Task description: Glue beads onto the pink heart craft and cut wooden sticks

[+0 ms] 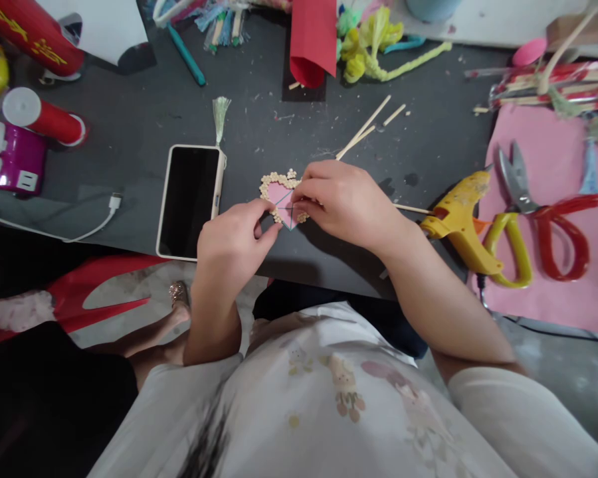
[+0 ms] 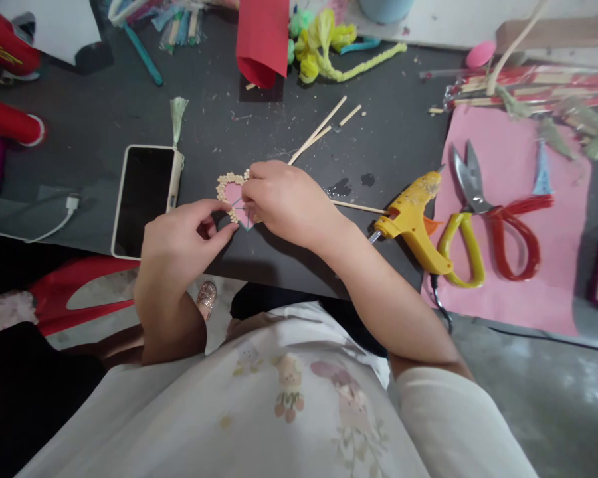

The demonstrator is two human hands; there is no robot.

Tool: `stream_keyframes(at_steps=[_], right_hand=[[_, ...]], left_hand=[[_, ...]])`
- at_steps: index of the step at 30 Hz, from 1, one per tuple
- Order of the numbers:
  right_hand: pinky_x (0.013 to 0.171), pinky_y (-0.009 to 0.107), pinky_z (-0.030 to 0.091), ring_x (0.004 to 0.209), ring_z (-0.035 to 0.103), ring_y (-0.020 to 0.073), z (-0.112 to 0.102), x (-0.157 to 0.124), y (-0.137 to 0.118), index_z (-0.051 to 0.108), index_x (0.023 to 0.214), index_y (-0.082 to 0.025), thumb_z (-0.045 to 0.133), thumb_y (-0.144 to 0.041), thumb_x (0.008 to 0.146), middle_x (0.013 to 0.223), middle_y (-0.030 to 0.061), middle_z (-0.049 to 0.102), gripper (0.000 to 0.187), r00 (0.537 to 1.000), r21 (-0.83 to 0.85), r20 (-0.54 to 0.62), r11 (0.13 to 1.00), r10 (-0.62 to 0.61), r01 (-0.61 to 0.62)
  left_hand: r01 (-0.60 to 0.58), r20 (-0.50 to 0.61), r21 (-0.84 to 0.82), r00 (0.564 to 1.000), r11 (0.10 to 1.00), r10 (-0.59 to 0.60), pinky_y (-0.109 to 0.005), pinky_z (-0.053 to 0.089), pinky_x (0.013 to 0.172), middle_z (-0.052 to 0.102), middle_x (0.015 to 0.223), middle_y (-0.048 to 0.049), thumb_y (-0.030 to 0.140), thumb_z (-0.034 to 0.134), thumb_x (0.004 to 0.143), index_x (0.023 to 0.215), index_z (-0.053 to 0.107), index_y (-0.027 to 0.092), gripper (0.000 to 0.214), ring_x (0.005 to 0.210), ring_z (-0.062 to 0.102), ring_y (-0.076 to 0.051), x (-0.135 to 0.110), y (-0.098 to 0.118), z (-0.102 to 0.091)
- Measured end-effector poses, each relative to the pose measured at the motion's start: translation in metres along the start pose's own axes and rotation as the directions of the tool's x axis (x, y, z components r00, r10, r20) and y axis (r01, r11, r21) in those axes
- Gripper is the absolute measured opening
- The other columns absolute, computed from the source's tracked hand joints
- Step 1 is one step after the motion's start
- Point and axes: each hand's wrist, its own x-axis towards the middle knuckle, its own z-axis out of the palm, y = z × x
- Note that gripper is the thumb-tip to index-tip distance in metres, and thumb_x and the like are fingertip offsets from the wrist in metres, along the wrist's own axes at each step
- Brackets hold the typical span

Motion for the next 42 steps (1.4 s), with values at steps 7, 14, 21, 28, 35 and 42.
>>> stream_keyframes(at_steps=[7, 14, 21, 28, 35, 42], right_hand=[[0.071, 0.031, 0.036, 0.084, 0.056, 0.0191, -0.001, -0.001, 0.000, 0.071, 0.088, -0.014, 0.048, -0.012, 0.087, 0.088, 0.0076, 0.063, 0.023, 0.999, 0.067, 0.013, 0.997, 0.034, -0.035], [0.069, 0.030, 0.036, 0.081, 0.059, 0.0178, -0.004, -0.001, 0.002, 0.072, 0.088, -0.016, 0.049, -0.014, 0.087, 0.088, 0.0065, 0.067, 0.023, 0.998, 0.097, -0.003, 0.993, 0.061, -0.060], [0.069, 0.030, 0.037, 0.079, 0.060, 0.0178, -0.007, 0.000, 0.001, 0.074, 0.082, -0.015, 0.053, -0.016, 0.086, 0.083, 0.0065, 0.069, 0.021, 0.995, 0.116, -0.019, 0.989, 0.097, -0.094], [0.068, 0.030, 0.035, 0.078, 0.059, 0.0171, -0.011, -0.001, 0.001, 0.074, 0.081, -0.015, 0.058, -0.021, 0.087, 0.082, 0.0068, 0.068, 0.018, 0.994, 0.146, -0.023, 0.984, 0.108, -0.103], [0.069, 0.030, 0.037, 0.073, 0.058, 0.0153, -0.013, 0.000, 0.000, 0.074, 0.078, -0.014, 0.062, -0.024, 0.086, 0.077, 0.0059, 0.069, 0.018, 0.991, 0.224, -0.055, 0.969, 0.119, -0.104], [0.071, 0.029, 0.047, 0.073, 0.064, 0.0148, -0.012, -0.002, 0.003, 0.075, 0.091, -0.014, 0.069, -0.022, 0.079, 0.080, 0.0046, 0.074, 0.017, 0.984, 0.491, -0.059, 0.863, 0.168, -0.118]], left_hand=[[-0.031, -0.046, 0.042, 0.998, 0.999, 0.033, -0.029, 0.034, 0.061, 0.065, 0.074, 0.0009, 0.041, 0.058, 0.087, 0.102, 0.066, 0.029, 0.021, 0.069, 0.058, -0.016, 0.000, 0.003, 0.002], [-0.037, -0.113, 0.000, 0.993, 0.999, 0.036, -0.027, 0.041, 0.067, 0.066, 0.079, -0.0005, 0.029, 0.052, 0.088, 0.100, 0.068, 0.025, 0.020, 0.074, 0.061, -0.015, -0.001, 0.002, 0.003], [0.014, -0.185, -0.018, 0.983, 1.000, -0.017, -0.027, 0.043, 0.071, 0.069, 0.083, -0.0004, 0.023, 0.049, 0.087, 0.097, 0.069, 0.025, 0.022, 0.076, 0.062, -0.015, -0.002, -0.002, 0.003], [0.042, -0.207, -0.017, 0.977, 0.999, -0.045, -0.026, 0.043, 0.068, 0.068, 0.077, 0.0004, 0.025, 0.051, 0.086, 0.093, 0.069, 0.025, 0.019, 0.072, 0.061, -0.015, -0.001, -0.002, 0.002], [-0.047, -0.263, -0.096, 0.965, 0.994, 0.021, -0.025, 0.044, 0.070, 0.070, 0.082, 0.0003, 0.023, 0.050, 0.088, 0.097, 0.069, 0.024, 0.022, 0.073, 0.062, -0.013, 0.006, 0.002, 0.009], [-0.343, -0.483, -0.237, 0.853, 0.909, 0.196, -0.020, 0.047, 0.067, 0.071, 0.086, 0.0010, 0.018, 0.053, 0.087, 0.093, 0.070, 0.021, 0.018, 0.070, 0.060, -0.008, 0.023, 0.004, 0.019]])
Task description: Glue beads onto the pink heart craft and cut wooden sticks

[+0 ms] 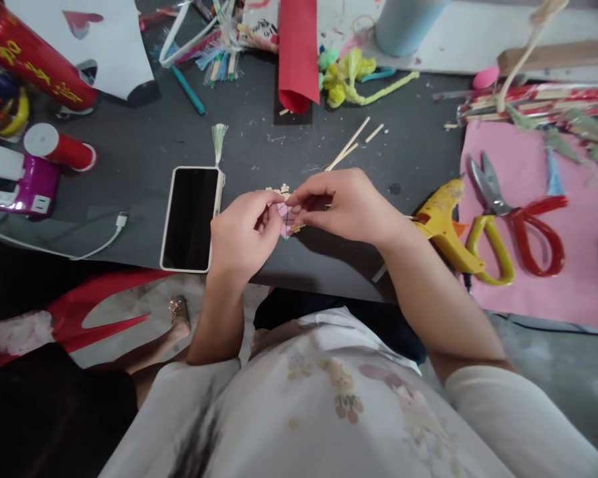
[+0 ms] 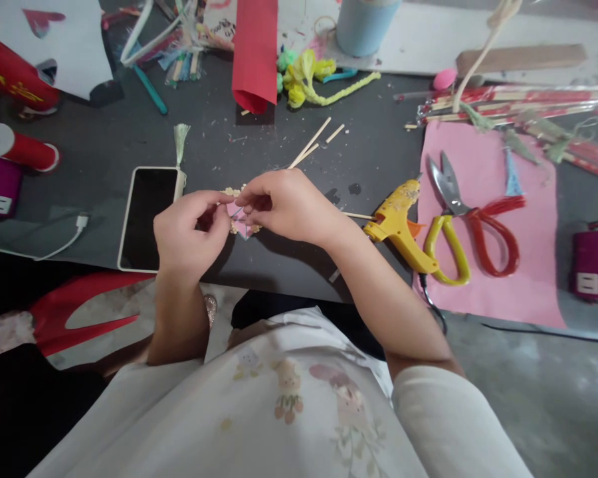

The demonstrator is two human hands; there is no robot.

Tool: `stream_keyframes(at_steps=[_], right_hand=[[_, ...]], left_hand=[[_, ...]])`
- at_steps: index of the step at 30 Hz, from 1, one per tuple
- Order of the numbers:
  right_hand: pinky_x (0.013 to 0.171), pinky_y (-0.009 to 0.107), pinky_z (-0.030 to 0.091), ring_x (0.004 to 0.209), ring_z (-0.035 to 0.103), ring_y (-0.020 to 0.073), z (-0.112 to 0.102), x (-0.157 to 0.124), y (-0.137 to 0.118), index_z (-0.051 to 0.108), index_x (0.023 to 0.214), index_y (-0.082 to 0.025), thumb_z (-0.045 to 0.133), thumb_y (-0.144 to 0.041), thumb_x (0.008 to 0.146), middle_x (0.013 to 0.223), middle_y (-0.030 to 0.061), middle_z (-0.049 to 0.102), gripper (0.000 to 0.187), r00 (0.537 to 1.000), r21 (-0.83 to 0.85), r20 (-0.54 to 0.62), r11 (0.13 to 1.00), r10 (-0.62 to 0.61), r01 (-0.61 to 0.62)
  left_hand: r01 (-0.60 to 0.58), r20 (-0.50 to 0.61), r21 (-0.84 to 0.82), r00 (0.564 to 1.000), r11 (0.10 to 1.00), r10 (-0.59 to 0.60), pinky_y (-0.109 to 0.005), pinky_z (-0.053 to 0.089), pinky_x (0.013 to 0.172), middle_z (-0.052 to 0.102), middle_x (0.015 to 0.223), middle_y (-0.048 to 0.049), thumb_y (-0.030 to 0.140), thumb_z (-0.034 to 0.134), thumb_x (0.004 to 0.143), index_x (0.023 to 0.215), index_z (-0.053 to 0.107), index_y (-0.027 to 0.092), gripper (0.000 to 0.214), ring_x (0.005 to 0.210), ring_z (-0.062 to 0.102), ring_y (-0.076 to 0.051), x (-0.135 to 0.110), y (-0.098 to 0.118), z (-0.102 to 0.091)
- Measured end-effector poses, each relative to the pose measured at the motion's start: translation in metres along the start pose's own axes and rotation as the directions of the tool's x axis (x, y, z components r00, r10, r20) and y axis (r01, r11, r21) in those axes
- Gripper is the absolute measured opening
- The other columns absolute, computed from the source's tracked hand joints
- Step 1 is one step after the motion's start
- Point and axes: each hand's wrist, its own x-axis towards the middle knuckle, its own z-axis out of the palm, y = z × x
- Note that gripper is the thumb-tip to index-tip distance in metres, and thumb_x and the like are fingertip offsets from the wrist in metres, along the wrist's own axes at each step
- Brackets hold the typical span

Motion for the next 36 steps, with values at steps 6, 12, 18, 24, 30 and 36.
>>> stream_keyframes(at_steps=[6, 12, 18, 24, 30, 36], right_hand=[[0.073, 0.028, 0.055, 0.077, 0.068, 0.0156, -0.003, 0.001, -0.001, 0.074, 0.096, -0.012, 0.073, -0.022, 0.074, 0.083, 0.0057, 0.075, 0.024, 0.997, 0.244, 0.030, 0.967, 0.071, -0.076], [0.073, 0.028, 0.059, 0.076, 0.069, 0.0154, -0.005, 0.000, -0.002, 0.074, 0.095, -0.014, 0.074, -0.018, 0.071, 0.083, 0.0038, 0.075, 0.024, 0.993, 0.349, 0.087, 0.931, 0.082, -0.107], [0.075, 0.030, 0.060, 0.079, 0.071, 0.0178, -0.003, -0.001, 0.001, 0.073, 0.095, -0.015, 0.074, -0.015, 0.069, 0.080, 0.0017, 0.075, 0.026, 0.988, 0.422, 0.133, 0.898, 0.074, -0.124], [0.076, 0.028, 0.059, 0.077, 0.071, 0.0150, -0.008, -0.001, -0.003, 0.073, 0.090, -0.015, 0.068, -0.012, 0.075, 0.082, 0.0021, 0.076, 0.016, 0.984, 0.448, 0.172, 0.887, 0.040, -0.114], [0.063, 0.024, 0.057, 0.069, 0.069, 0.0139, -0.014, 0.000, 0.001, 0.073, 0.095, -0.015, 0.067, -0.016, 0.077, 0.078, 0.0034, 0.075, 0.019, 0.982, 0.400, 0.146, 0.901, 0.120, -0.170], [0.051, 0.023, 0.052, 0.064, 0.068, 0.0144, -0.011, 0.001, 0.001, 0.070, 0.103, -0.012, 0.063, -0.014, 0.079, 0.076, 0.0051, 0.074, 0.025, 0.970, 0.450, 0.135, 0.859, 0.203, -0.242]], left_hand=[[-0.195, -0.062, -0.087, 0.980, 0.977, 0.190, -0.018, 0.045, 0.059, 0.065, 0.077, 0.0025, 0.019, 0.058, 0.086, 0.097, 0.069, 0.021, 0.015, 0.060, 0.054, -0.006, 0.008, 0.001, 0.000], [-0.384, -0.021, 0.017, 0.923, 0.923, 0.385, -0.019, 0.045, 0.061, 0.065, 0.084, 0.0023, 0.017, 0.061, 0.086, 0.102, 0.070, 0.026, 0.021, 0.065, 0.058, -0.006, 0.011, -0.002, -0.004], [-0.445, 0.072, 0.101, 0.895, 0.890, 0.440, -0.023, 0.047, 0.064, 0.065, 0.085, 0.0003, 0.026, 0.060, 0.089, 0.104, 0.071, 0.027, 0.019, 0.074, 0.063, -0.011, 0.014, -0.003, -0.004], [-0.404, -0.031, 0.068, 0.913, 0.912, 0.406, -0.023, 0.047, 0.066, 0.066, 0.083, 0.0011, 0.019, 0.060, 0.088, 0.089, 0.071, 0.022, 0.011, 0.074, 0.063, -0.010, 0.022, 0.000, -0.003], [-0.339, -0.150, 0.002, 0.930, 0.941, 0.335, -0.023, 0.048, 0.062, 0.066, 0.076, 0.0014, 0.018, 0.064, 0.086, 0.082, 0.070, 0.022, 0.008, 0.072, 0.062, -0.009, 0.031, 0.006, -0.004], [-0.299, -0.212, -0.050, 0.936, 0.953, 0.283, -0.024, 0.045, 0.054, 0.064, 0.072, 0.0016, 0.019, 0.067, 0.085, 0.083, 0.070, 0.023, 0.006, 0.062, 0.056, -0.006, 0.035, 0.008, -0.002]])
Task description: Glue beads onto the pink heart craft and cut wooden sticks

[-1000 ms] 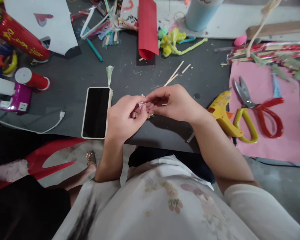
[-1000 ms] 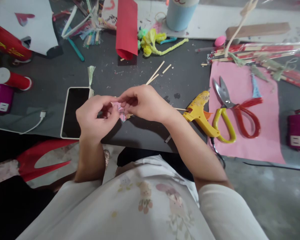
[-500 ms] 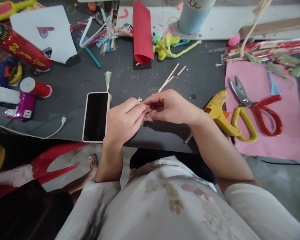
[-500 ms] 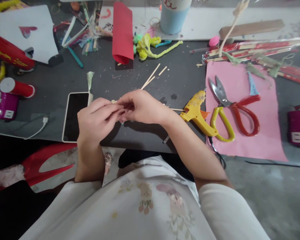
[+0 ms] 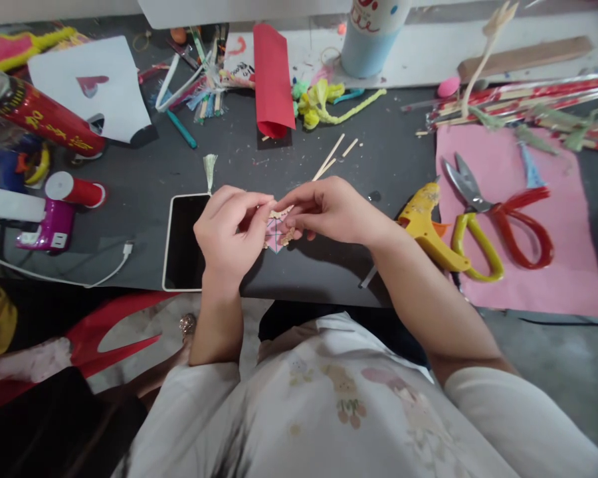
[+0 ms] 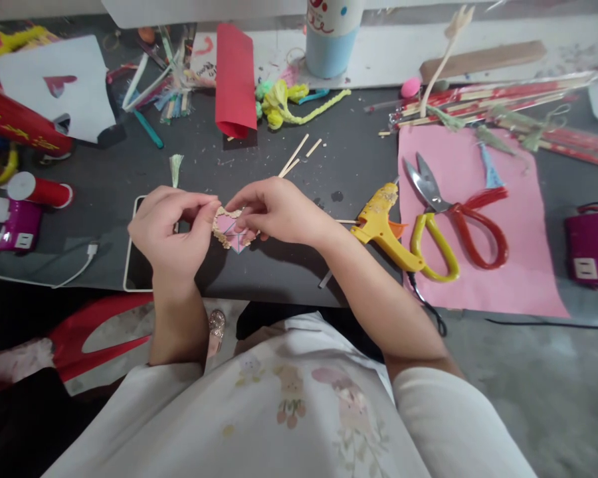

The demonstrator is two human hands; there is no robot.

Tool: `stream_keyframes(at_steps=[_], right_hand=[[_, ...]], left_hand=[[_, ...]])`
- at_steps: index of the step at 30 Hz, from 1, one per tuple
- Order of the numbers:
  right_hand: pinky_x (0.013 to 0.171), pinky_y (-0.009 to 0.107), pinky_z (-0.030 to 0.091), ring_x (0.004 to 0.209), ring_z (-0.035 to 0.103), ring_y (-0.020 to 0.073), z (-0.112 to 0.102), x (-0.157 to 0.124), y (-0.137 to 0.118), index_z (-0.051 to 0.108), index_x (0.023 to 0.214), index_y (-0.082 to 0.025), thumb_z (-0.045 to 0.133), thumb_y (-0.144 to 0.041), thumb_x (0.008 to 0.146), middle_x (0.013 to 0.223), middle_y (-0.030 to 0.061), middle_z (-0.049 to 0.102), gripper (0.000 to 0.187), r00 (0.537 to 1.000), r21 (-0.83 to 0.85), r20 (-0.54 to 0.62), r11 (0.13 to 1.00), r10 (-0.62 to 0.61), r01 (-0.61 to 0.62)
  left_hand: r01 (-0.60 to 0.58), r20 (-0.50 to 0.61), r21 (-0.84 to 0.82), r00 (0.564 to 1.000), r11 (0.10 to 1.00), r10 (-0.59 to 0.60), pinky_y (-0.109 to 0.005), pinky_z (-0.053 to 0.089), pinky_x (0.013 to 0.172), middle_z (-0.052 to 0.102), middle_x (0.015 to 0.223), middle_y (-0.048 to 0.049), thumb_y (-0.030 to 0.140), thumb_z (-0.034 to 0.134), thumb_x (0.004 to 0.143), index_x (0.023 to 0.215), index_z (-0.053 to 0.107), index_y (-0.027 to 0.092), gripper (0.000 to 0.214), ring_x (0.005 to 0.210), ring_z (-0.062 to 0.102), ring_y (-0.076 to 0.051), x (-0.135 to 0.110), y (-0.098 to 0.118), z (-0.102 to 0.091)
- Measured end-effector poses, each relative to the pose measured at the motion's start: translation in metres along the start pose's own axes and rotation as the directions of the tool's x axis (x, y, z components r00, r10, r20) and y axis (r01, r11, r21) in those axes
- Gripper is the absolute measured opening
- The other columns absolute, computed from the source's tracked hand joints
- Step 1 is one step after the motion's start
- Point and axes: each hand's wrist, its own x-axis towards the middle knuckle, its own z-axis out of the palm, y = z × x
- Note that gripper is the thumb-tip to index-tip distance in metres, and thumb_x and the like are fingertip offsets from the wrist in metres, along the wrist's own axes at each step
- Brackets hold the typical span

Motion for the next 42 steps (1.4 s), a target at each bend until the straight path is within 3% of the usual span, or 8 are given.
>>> stream_keyframes(at_steps=[4, 8, 13, 22, 26, 31, 36, 42], right_hand=[[0.054, 0.022, 0.054, 0.064, 0.068, 0.0128, 0.002, 0.001, -0.002, 0.059, 0.120, -0.010, 0.061, -0.008, 0.077, 0.080, 0.0048, 0.074, 0.043, 1.000, 0.140, -0.010, 0.990, 0.021, -0.020], [0.052, 0.020, 0.054, 0.060, 0.068, 0.0110, 0.000, -0.001, -0.008, 0.038, 0.140, -0.011, 0.062, -0.004, 0.074, 0.090, 0.0056, 0.074, 0.071, 0.997, 0.287, 0.059, 0.956, 0.046, -0.061], [0.054, 0.021, 0.056, 0.060, 0.069, 0.0109, -0.004, -0.005, -0.013, 0.028, 0.148, -0.014, 0.066, -0.006, 0.071, 0.108, 0.0105, 0.071, 0.087, 0.993, 0.385, 0.105, 0.919, 0.051, -0.088], [0.050, 0.018, 0.053, 0.062, 0.070, 0.0113, -0.007, -0.005, -0.010, 0.025, 0.148, -0.013, 0.070, -0.008, 0.070, 0.102, 0.0080, 0.072, 0.089, 0.985, 0.493, 0.172, 0.865, 0.007, -0.092], [0.049, 0.017, 0.053, 0.062, 0.070, 0.0119, -0.006, -0.005, -0.008, 0.023, 0.149, -0.012, 0.071, -0.009, 0.071, 0.097, 0.0070, 0.072, 0.092, 0.981, 0.497, 0.194, 0.862, 0.002, -0.100], [0.051, 0.018, 0.054, 0.062, 0.070, 0.0118, -0.005, -0.005, -0.008, 0.026, 0.149, -0.012, 0.073, -0.013, 0.071, 0.098, 0.0076, 0.072, 0.092, 0.980, 0.477, 0.198, 0.873, 0.011, -0.106], [0.050, 0.019, 0.054, 0.061, 0.070, 0.0111, -0.009, -0.006, -0.012, 0.031, 0.147, -0.013, 0.075, -0.013, 0.068, 0.115, 0.0143, 0.071, 0.091, 0.980, 0.482, 0.190, 0.864, 0.054, -0.142], [0.050, 0.019, 0.055, 0.062, 0.070, 0.0102, -0.010, -0.005, -0.012, 0.051, 0.129, -0.010, 0.073, -0.013, 0.070, 0.120, 0.0162, 0.070, 0.064, 0.988, 0.447, 0.125, 0.884, 0.088, -0.135]], left_hand=[[0.044, -0.004, -0.065, 0.999, 0.997, -0.044, -0.022, 0.046, 0.057, 0.064, 0.072, 0.0023, 0.019, 0.068, 0.083, 0.083, 0.071, 0.020, 0.003, 0.061, 0.056, -0.006, -0.003, -0.001, 0.006], [0.044, 0.037, -0.104, 0.999, 0.994, -0.040, -0.021, 0.046, 0.059, 0.065, 0.074, 0.0021, 0.016, 0.069, 0.082, 0.085, 0.073, 0.021, 0.007, 0.066, 0.059, -0.007, -0.006, -0.001, 0.012], [-0.001, -0.007, -0.081, 1.000, 0.997, 0.000, -0.020, 0.047, 0.059, 0.065, 0.072, 0.0030, 0.014, 0.070, 0.081, 0.087, 0.076, 0.024, 0.012, 0.064, 0.059, -0.007, -0.008, -0.002, 0.015], [-0.189, -0.014, -0.084, 0.982, 0.978, 0.189, -0.021, 0.054, 0.068, 0.073, 0.088, -0.0001, 0.014, 0.069, 0.083, 0.105, 0.073, 0.026, 0.025, 0.078, 0.068, -0.010, -0.013, -0.008, 0.015], [-0.233, 0.022, -0.042, 0.972, 0.971, 0.234, -0.021, 0.053, 0.069, 0.073, 0.087, -0.0008, 0.016, 0.067, 0.084, 0.101, 0.072, 0.023, 0.019, 0.076, 0.067, -0.011, -0.011, -0.005, 0.015], [-0.104, 0.058, 0.098, 0.993, 0.990, 0.099, -0.021, 0.043, 0.057, 0.065, 0.076, 0.0006, 0.020, 0.060, 0.088, 0.087, 0.065, 0.020, 0.004, 0.065, 0.058, -0.009, -0.009, -0.001, 0.015], [0.019, -0.010, 0.090, 1.000, 0.996, -0.019, -0.022, 0.043, 0.062, 0.062, 0.076, 0.0006, 0.021, 0.055, 0.091, 0.084, 0.059, 0.021, 0.008, 0.067, 0.055, -0.009, -0.009, -0.006, 0.015], [0.055, -0.023, 0.072, 0.998, 0.996, -0.053, -0.023, 0.042, 0.062, 0.059, 0.075, 0.0004, 0.020, 0.053, 0.092, 0.084, 0.058, 0.020, 0.009, 0.067, 0.054, -0.009, -0.010, -0.008, 0.015]])
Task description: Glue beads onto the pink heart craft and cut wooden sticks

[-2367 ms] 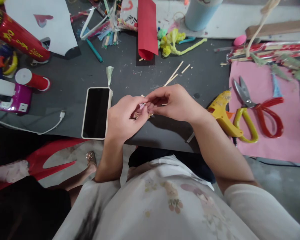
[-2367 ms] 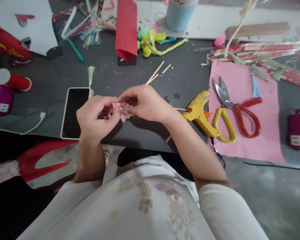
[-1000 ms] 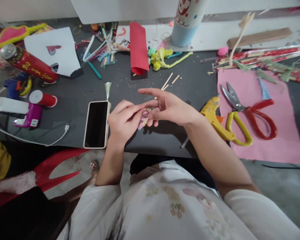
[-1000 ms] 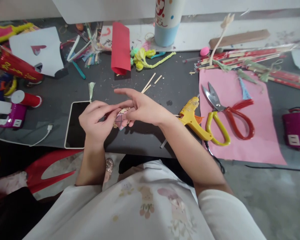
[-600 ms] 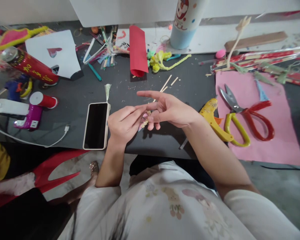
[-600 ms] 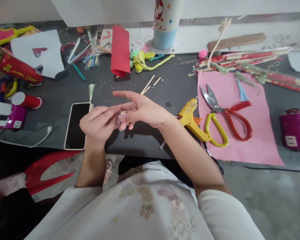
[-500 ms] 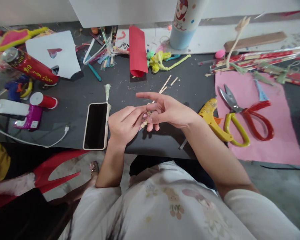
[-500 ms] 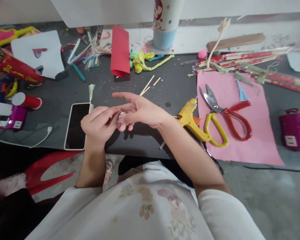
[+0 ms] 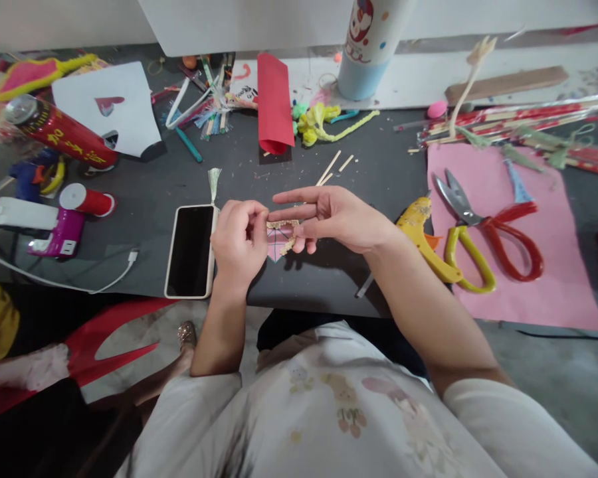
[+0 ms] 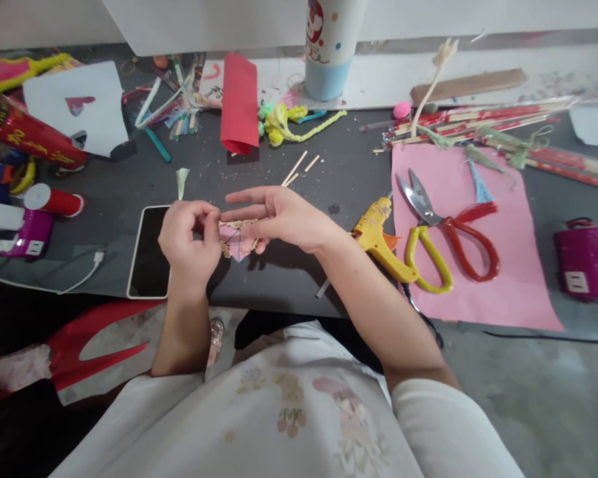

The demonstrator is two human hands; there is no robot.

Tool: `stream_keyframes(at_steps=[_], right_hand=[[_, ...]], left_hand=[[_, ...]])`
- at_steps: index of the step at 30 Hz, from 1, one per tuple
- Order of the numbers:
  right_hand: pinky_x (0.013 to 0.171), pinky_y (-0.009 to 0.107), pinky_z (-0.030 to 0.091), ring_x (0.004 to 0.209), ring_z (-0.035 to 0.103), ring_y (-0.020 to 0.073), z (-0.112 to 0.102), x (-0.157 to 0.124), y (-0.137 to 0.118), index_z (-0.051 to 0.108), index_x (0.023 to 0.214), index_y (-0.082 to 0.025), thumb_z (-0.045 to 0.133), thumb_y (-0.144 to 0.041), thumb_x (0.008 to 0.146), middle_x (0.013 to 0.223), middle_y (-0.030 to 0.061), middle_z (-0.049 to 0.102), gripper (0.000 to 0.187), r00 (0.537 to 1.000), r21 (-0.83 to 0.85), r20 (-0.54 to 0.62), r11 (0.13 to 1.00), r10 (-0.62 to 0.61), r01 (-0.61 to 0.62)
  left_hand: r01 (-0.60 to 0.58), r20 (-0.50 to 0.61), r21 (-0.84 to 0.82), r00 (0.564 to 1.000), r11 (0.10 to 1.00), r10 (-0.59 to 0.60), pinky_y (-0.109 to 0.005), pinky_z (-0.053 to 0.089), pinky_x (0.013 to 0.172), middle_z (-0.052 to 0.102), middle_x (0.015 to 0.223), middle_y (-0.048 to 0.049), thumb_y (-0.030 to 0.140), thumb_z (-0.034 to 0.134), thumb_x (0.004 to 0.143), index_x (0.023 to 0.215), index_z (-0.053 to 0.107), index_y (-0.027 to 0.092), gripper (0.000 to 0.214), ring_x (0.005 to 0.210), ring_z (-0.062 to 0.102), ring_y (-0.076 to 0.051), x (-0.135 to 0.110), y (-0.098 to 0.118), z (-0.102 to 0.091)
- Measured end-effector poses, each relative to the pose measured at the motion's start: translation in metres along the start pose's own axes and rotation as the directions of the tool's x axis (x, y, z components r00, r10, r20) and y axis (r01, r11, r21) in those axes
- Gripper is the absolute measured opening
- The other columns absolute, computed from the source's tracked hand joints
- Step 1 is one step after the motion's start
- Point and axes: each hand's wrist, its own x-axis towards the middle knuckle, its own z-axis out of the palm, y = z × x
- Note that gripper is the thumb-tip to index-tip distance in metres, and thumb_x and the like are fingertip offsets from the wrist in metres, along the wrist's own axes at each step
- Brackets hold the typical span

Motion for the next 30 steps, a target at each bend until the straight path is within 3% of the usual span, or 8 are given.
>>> stream_keyframes(at_steps=[4, 8, 11, 14, 16, 19, 26, 30], right_hand=[[0.050, 0.020, 0.054, 0.058, 0.067, 0.0097, 0.003, 0.004, 0.006, 0.065, 0.108, -0.010, 0.071, -0.014, 0.072, 0.093, 0.0094, 0.077, 0.036, 0.986, -0.120, -0.154, 0.991, -0.069, 0.050], [0.048, 0.021, 0.051, 0.054, 0.064, 0.0111, 0.003, 0.007, 0.013, 0.072, 0.085, -0.013, 0.071, -0.017, 0.072, 0.066, 0.0039, 0.073, 0.013, 0.948, -0.355, -0.268, 0.932, -0.169, 0.066], [0.049, 0.022, 0.050, 0.051, 0.060, 0.0102, 0.001, 0.007, 0.016, 0.074, 0.076, -0.014, 0.074, -0.024, 0.073, 0.060, 0.0027, 0.070, 0.011, 0.921, -0.506, -0.294, 0.859, -0.255, 0.077], [0.053, 0.023, 0.052, 0.058, 0.063, 0.0117, 0.002, 0.007, 0.014, 0.076, 0.086, -0.013, 0.078, -0.032, 0.070, 0.067, 0.0033, 0.072, 0.025, 0.942, -0.412, -0.245, 0.904, -0.232, 0.115], [0.057, 0.024, 0.053, 0.064, 0.066, 0.0130, 0.005, 0.006, 0.012, 0.076, 0.093, -0.013, 0.080, -0.037, 0.069, 0.073, 0.0040, 0.074, 0.034, 0.972, -0.283, -0.147, 0.949, -0.183, 0.136], [0.059, 0.023, 0.053, 0.065, 0.067, 0.0123, 0.007, 0.006, 0.012, 0.076, 0.092, -0.014, 0.081, -0.042, 0.069, 0.072, 0.0031, 0.074, 0.036, 0.988, -0.166, -0.038, 0.976, -0.148, 0.140], [0.053, 0.019, 0.049, 0.055, 0.060, 0.0075, 0.001, 0.010, 0.016, 0.074, 0.071, -0.014, 0.088, -0.037, 0.057, 0.061, 0.0002, 0.069, 0.030, 0.994, 0.010, -0.067, 0.996, -0.086, 0.087], [0.052, 0.020, 0.048, 0.054, 0.057, 0.0072, -0.001, 0.010, 0.013, 0.073, 0.071, -0.014, 0.086, -0.038, 0.058, 0.060, -0.0007, 0.067, 0.030, 0.983, -0.070, -0.142, 0.992, -0.115, 0.106]], left_hand=[[-0.005, -0.008, -0.053, 1.000, 0.999, 0.004, -0.022, 0.041, 0.059, 0.058, 0.074, 0.0004, 0.021, 0.054, 0.091, 0.084, 0.058, 0.020, 0.008, 0.065, 0.052, -0.009, -0.001, 0.000, 0.001], [0.025, -0.018, -0.110, 0.999, 0.994, -0.028, -0.021, 0.040, 0.056, 0.057, 0.071, 0.0011, 0.024, 0.056, 0.091, 0.082, 0.059, 0.020, 0.010, 0.062, 0.050, -0.008, -0.001, 0.001, 0.001], [0.071, 0.003, -0.129, 0.997, 0.989, -0.072, -0.021, 0.040, 0.054, 0.057, 0.069, 0.0013, 0.028, 0.056, 0.091, 0.080, 0.059, 0.020, 0.014, 0.061, 0.050, -0.008, -0.002, 0.003, 0.001], [0.098, 0.030, -0.160, 0.995, 0.982, -0.094, -0.021, 0.041, 0.054, 0.059, 0.070, 0.0004, 0.031, 0.057, 0.091, 0.080, 0.061, 0.020, 0.016, 0.062, 0.052, -0.008, -0.002, 0.005, 0.000], [0.102, 0.043, -0.190, 0.994, 0.977, -0.096, -0.021, 0.042, 0.054, 0.061, 0.072, -0.0002, 0.031, 0.059, 0.090, 0.080, 0.063, 0.020, 0.015, 0.063, 0.054, -0.009, -0.002, 0.007, 0.000], [0.064, 0.031, -0.215, 0.998, 0.974, -0.059, -0.022, 0.044, 0.055, 0.064, 0.071, 0.0003, 0.030, 0.065, 0.086, 0.080, 0.066, 0.021, 0.011, 0.064, 0.056, -0.009, -0.003, 0.007, -0.001], [-0.063, -0.046, -0.237, 0.997, 0.970, 0.054, -0.021, 0.043, 0.053, 0.069, 0.070, 0.0023, 0.026, 0.068, 0.085, 0.087, 0.075, 0.024, 0.008, 0.059, 0.058, -0.007, -0.005, 0.007, -0.002], [-0.094, -0.036, -0.252, 0.995, 0.963, 0.088, -0.020, 0.044, 0.053, 0.071, 0.073, 0.0022, 0.020, 0.067, 0.085, 0.097, 0.075, 0.026, 0.016, 0.061, 0.059, -0.007, -0.004, 0.006, -0.001]])
